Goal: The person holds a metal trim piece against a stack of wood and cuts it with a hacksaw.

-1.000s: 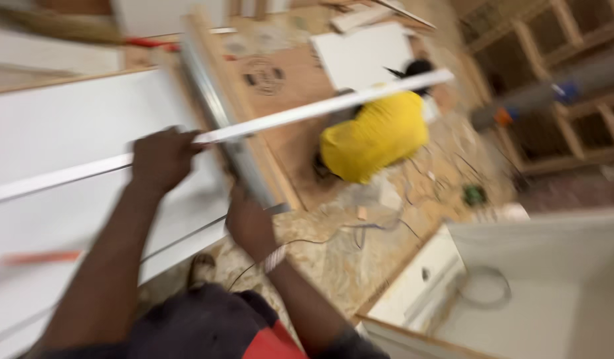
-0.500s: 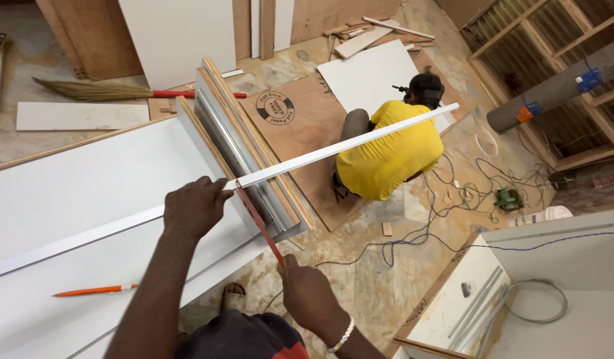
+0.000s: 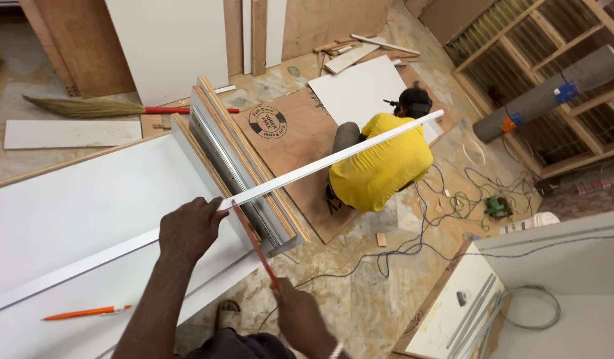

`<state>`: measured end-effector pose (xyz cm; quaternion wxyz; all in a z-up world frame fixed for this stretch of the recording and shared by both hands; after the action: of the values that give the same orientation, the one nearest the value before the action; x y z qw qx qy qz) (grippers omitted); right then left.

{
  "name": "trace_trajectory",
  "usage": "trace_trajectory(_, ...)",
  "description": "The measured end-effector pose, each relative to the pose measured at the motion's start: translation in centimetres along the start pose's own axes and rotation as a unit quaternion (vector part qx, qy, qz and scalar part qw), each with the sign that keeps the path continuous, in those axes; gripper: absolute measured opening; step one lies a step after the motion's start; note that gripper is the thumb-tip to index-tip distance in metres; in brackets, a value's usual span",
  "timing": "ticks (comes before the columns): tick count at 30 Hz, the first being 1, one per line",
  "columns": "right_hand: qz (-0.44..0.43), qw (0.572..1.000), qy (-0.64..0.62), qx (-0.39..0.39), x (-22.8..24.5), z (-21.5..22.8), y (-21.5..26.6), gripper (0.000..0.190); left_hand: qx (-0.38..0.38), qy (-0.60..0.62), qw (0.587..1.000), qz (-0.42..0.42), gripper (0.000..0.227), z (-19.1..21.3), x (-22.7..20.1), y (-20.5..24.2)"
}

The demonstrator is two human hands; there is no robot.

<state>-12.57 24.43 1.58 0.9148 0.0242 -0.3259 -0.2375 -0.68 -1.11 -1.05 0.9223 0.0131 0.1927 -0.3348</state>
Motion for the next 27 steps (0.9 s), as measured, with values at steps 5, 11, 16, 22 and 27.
trace_trajectory(5,-0.054,0.988,-0.144,-0.033,0.9,6.3,-0.8,0.027,0.036,0.020,0.999,0.031,0.036,-0.6,0.2,-0.1)
trace_trajectory(11,0.082,0.991,-0.001,-0.109,3.6,2.2,-9.0,0.019,-0.048,0.014,0.998,-0.031,0.030,0.4,0.5,0.1)
trace_trajectory(16,0.067,0.994,0.062,-0.063,4.4,-1.6,-13.0,0.023,-0.053,-0.004,0.998,-0.031,0.035,0.1,0.0,0.1)
trace_trajectory(22,0.084,0.989,0.103,-0.067,4.7,-2.2,-14.4,0.023,0.025,0.019,0.999,-0.014,0.038,0.1,-0.8,-0.5)
trace_trajectory(27,0.061,0.984,0.153,-0.063,3.9,-1.9,-15.5,0.023,0.026,0.027,0.999,-0.020,0.035,-0.2,-1.4,-1.7)
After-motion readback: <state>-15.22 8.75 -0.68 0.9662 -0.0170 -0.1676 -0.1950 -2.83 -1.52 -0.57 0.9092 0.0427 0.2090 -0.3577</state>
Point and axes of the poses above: each hand's wrist, its own y-axis away from the middle knuckle, its own z-axis out of the back of the hand, x = y × z, the point moved 2 cm from there along -y, towards the middle knuckle, and after that the axes turned 2 degrees about -z, right-handed, at the moved point
